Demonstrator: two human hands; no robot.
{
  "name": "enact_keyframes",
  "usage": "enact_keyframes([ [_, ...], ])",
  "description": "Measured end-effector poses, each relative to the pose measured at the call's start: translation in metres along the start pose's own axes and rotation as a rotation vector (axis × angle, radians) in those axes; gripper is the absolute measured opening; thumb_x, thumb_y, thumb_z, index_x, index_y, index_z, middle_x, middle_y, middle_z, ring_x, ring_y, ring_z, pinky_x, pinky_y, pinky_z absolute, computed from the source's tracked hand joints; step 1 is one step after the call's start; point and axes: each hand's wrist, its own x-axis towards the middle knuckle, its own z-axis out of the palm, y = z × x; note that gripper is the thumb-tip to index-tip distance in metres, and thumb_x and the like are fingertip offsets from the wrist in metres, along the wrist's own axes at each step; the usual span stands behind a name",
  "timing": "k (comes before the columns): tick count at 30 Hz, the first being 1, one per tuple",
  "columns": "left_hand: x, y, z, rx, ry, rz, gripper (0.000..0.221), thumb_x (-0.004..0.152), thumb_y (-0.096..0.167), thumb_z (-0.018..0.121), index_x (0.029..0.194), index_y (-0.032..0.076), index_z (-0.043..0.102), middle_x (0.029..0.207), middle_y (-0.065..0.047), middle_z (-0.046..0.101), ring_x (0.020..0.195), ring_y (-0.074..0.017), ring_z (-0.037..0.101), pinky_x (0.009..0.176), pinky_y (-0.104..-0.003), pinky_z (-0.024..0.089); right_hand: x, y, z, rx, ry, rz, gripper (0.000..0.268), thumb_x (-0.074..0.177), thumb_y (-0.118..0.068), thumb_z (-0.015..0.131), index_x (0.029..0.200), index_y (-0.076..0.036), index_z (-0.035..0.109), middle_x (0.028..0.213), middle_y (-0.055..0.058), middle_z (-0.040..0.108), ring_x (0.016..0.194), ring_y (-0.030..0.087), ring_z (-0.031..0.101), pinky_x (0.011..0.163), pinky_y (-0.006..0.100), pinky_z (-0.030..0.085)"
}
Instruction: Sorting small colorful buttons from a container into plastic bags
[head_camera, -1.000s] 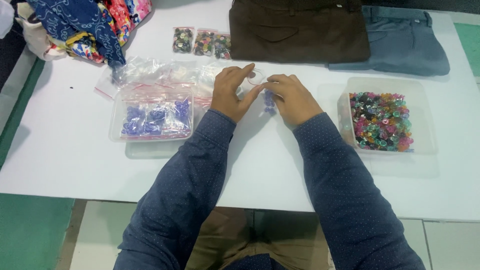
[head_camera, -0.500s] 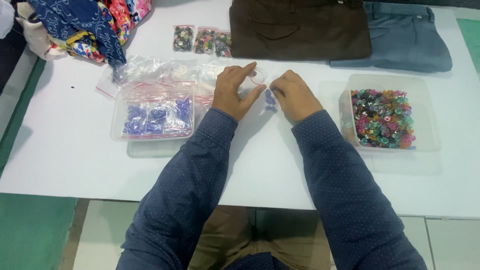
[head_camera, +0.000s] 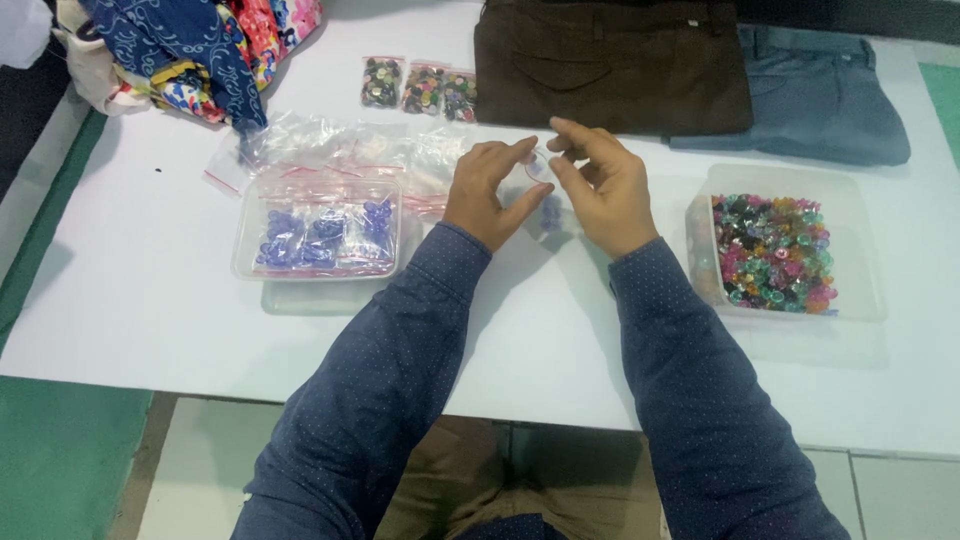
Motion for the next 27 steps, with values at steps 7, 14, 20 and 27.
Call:
enact_keyframes([
  [7,0.001,0.005,-0.002,-0.039,0.017,-0.059,0.053,0.09,0.037,0.082,0.135,0.018,0.064,0.11,-0.002,0.075,0.117,-0.0201,0.061,0.11,-0.039,0.039,-0.003,0.02,-0.015,-0.129,-0.011,0.051,0.018,0.104,-0.005,0.063,0.118,-0.004,0.073,0.102,0.011,0.069,0.093,0.022,0.069,0.065,0.025,0.053],
  [14,0.003,0.007,-0.008,-0.033,0.112,-0.041,0.051,0.092,0.031,0.082,0.137,0.017,0.061,0.111,-0.003,0.074,0.115,-0.0217,0.062,0.108,-0.039,0.04,0.001,-0.014,-0.004,-0.53,-0.373,0.268,0.033,0.097,0.006,0.055,0.124,-0.005,0.071,0.122,0.018,0.067,0.113,0.034,0.065,0.088,0.043,0.056],
  [20,0.001,0.005,-0.006,-0.021,0.087,-0.061,0.051,0.093,0.034,0.082,0.137,0.017,0.061,0.111,-0.003,0.073,0.115,-0.0203,0.062,0.107,-0.036,0.04,0.004,-0.029,0.003,-0.726,-0.516,0.306,0.032,0.096,0.003,0.06,0.116,-0.017,0.077,0.127,0.004,0.07,0.122,0.021,0.06,0.101,0.034,0.051],
  [27,-0.001,0.001,-0.003,0.004,0.094,-0.07,0.052,0.092,0.039,0.081,0.136,0.018,0.062,0.111,-0.002,0.073,0.115,-0.0181,0.062,0.107,-0.035,0.041,-0.004,0.008,0.002,-0.739,-0.44,0.337,0.024,0.097,-0.005,0.065,0.116,-0.015,0.076,0.108,0.003,0.071,0.108,0.018,0.065,0.094,0.032,0.054],
])
